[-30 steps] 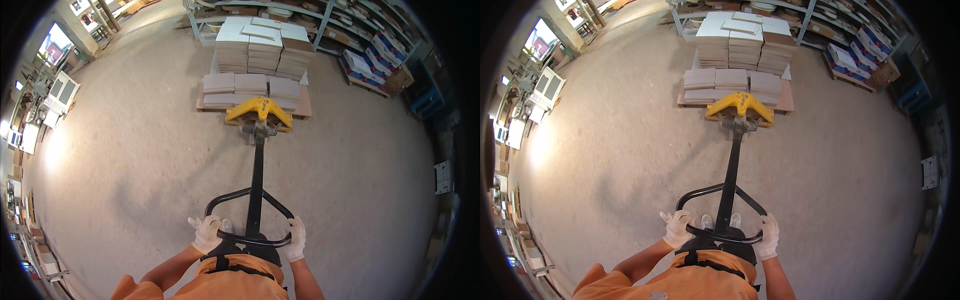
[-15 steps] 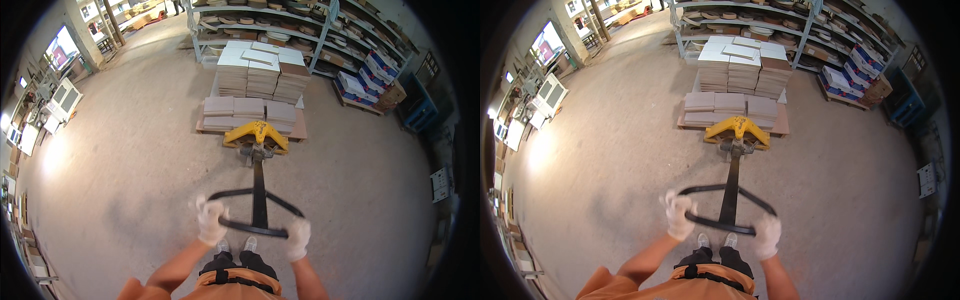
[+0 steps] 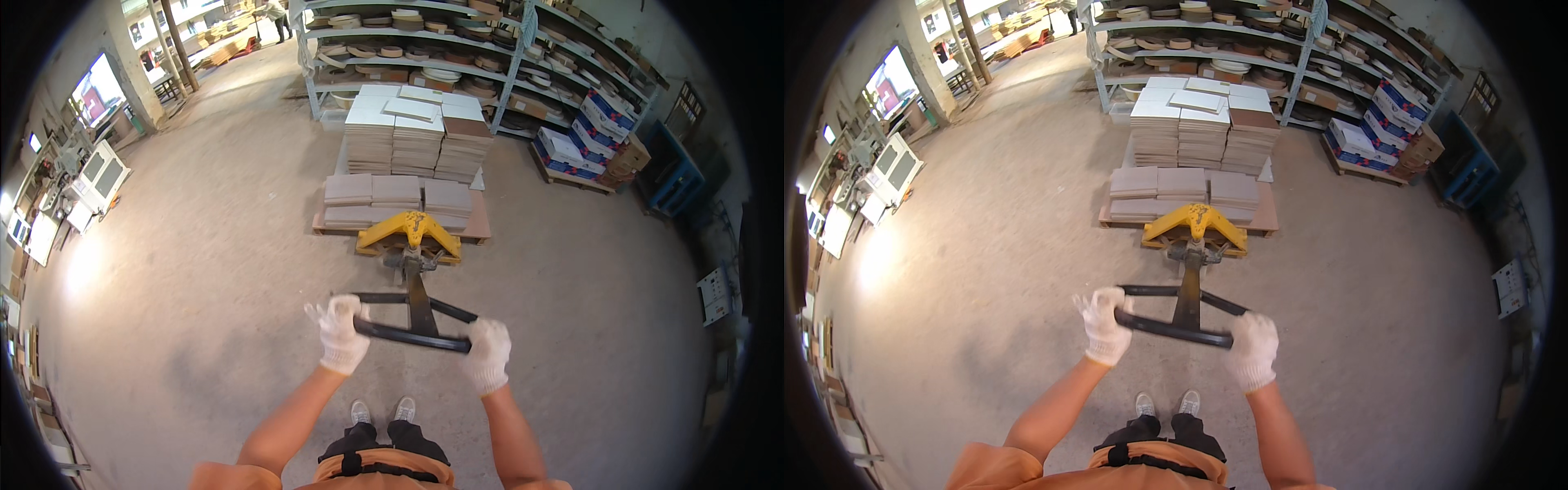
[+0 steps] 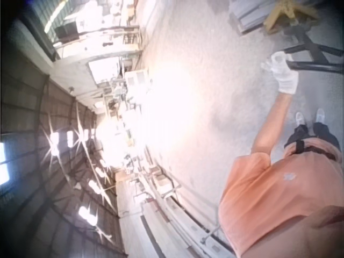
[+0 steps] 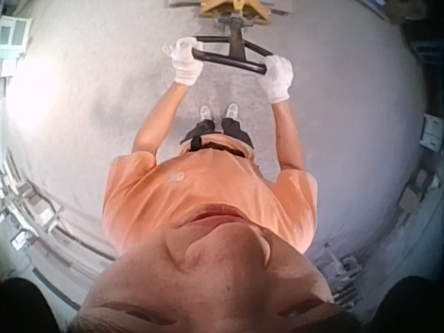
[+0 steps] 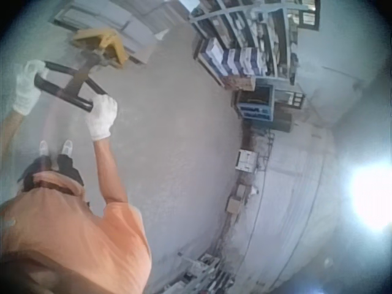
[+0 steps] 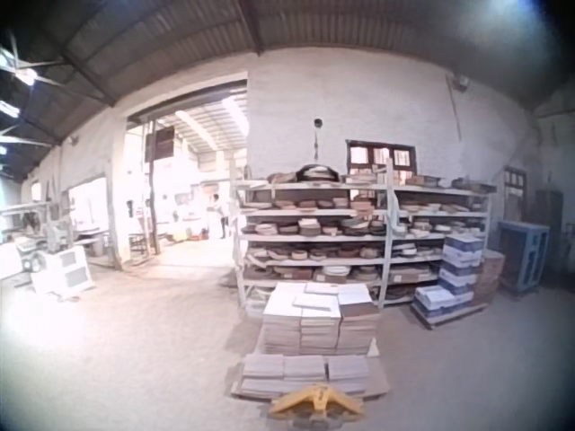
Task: The person operates a CNC machine, removes a finished sheet, and then uses a pallet jack to move a stack of sheets across the workshop floor.
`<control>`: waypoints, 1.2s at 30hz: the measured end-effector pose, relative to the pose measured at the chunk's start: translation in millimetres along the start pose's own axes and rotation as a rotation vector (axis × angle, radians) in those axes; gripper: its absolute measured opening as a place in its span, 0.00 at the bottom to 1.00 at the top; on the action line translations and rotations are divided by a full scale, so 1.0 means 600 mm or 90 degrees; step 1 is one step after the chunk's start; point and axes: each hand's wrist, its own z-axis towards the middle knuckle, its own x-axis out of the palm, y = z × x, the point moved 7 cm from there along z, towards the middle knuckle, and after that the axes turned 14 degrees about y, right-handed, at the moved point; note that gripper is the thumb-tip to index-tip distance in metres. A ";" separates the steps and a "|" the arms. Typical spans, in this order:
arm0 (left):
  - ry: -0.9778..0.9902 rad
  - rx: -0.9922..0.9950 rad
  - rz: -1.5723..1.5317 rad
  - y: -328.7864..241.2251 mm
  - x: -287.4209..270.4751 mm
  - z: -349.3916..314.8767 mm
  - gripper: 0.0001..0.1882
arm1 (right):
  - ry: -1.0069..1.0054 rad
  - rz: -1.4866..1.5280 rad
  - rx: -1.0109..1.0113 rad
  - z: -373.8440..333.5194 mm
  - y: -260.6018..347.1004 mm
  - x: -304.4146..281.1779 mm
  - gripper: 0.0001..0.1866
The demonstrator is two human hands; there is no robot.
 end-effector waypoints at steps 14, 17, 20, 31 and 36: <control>0.499 -0.087 0.016 0.107 0.068 -0.373 0.19 | 0.351 0.028 0.016 -0.253 0.094 0.202 0.11; 0.274 0.014 -0.004 0.051 0.000 -0.208 0.17 | 0.240 0.021 0.007 -0.141 0.074 0.098 0.07; 0.065 -0.008 -0.145 0.017 -0.022 -0.032 0.15 | -0.002 0.021 0.015 -0.011 0.045 -0.006 0.05; 0.257 0.014 0.052 0.084 0.042 -0.385 0.18 | 0.378 -0.029 0.065 -0.273 0.101 0.231 0.08; 0.396 -0.044 -0.028 0.125 0.081 -0.435 0.19 | 0.403 0.001 0.027 -0.289 0.110 0.242 0.13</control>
